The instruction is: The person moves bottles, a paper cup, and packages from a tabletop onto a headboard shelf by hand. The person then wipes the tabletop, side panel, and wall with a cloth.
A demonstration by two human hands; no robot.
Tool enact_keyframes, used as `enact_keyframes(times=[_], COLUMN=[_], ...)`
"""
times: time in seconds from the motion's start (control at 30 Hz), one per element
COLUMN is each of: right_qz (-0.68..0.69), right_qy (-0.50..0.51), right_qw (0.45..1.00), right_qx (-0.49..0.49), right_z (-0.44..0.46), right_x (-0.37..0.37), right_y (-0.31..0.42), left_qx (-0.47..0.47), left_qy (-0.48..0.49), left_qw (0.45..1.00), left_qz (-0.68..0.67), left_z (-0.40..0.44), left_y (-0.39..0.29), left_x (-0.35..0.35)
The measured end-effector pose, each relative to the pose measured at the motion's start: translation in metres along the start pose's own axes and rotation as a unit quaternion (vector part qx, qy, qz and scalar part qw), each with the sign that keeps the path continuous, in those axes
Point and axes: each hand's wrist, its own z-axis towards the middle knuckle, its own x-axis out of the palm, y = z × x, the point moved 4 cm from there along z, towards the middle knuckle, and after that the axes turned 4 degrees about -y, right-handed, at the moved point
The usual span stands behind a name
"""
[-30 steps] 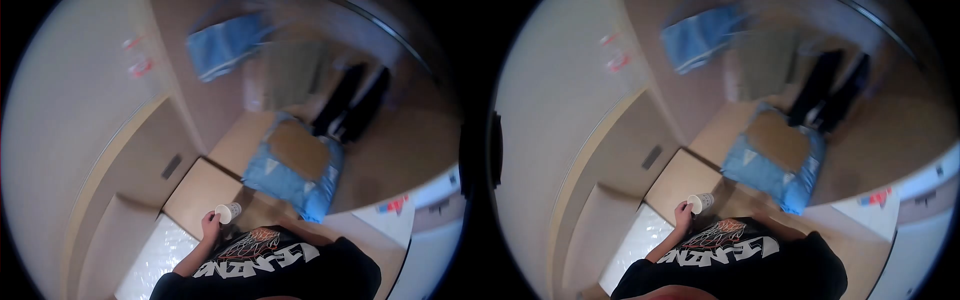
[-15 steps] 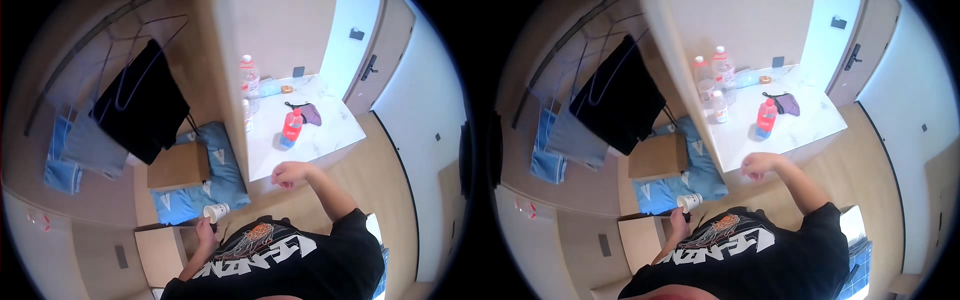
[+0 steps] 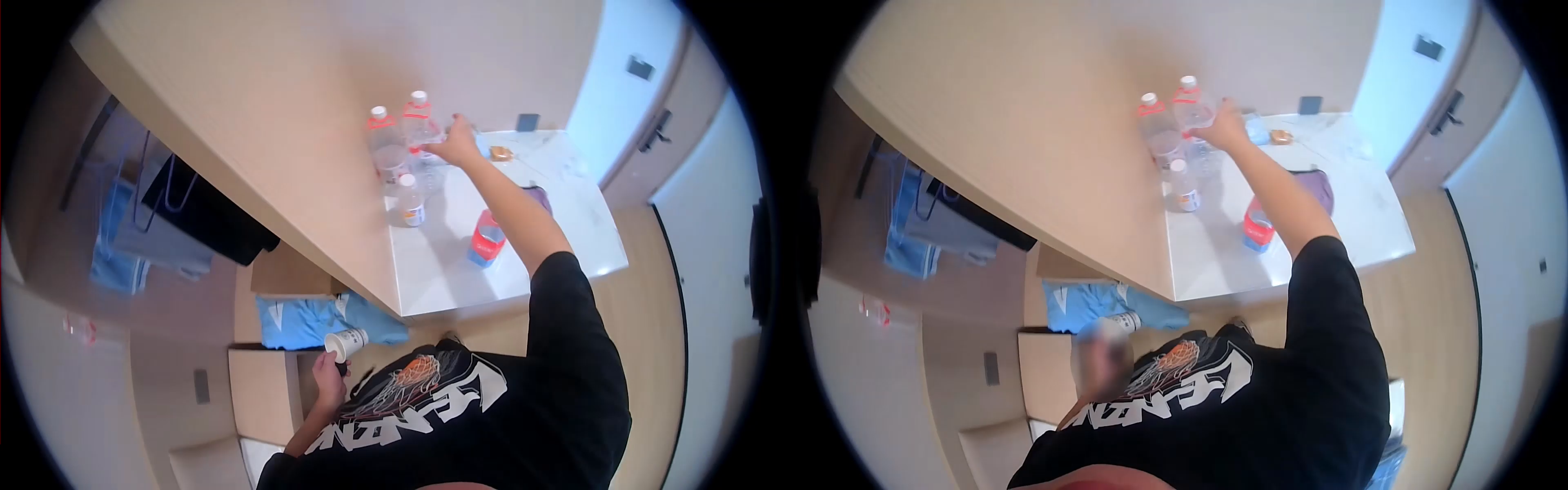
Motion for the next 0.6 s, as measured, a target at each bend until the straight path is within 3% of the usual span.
enact_keyframes(times=[0.03, 0.1, 0.13, 0.33, 0.5, 0.57, 0.6], right_qz=[-0.02, -0.061, -0.053, -0.02, 0.028, 0.022, 0.069], right_qy=[0.008, 0.008, -0.002, 0.036, -0.047, -0.157, -0.161], right_qw=[1.0, 0.998, 0.998, 0.998, 0.985, 0.965, 0.962], right_qx=[-0.009, -0.03, -0.037, -0.052, -0.161, -0.208, -0.21], right_z=[0.006, 0.022, 0.032, 0.058, 0.042, 0.02, 0.007], right_x=[0.006, 0.009, 0.016, 0.037, -0.05, -0.099, -0.125], right_y=[0.009, 0.026, 0.025, 0.014, 0.032, 0.041, 0.048], left_qx=[-0.143, -0.275, -0.292, -0.264, -0.28, -0.286, -0.291], left_qy=[-0.028, -0.116, -0.152, -0.25, -0.267, -0.256, -0.252], left_qw=[0.979, 0.927, 0.919, 0.9, 0.89, 0.888, 0.887], left_qz=[-0.144, -0.226, -0.219, -0.241, -0.241, -0.252, -0.255], left_z=[-0.004, -0.012, -0.018, -0.055, -0.069, -0.065, -0.064], left_y=[0.03, 0.025, 0.011, -0.004, -0.008, -0.003, 0.001], left_x=[-0.007, 0.009, 0.016, 0.043, 0.04, 0.035, 0.031])
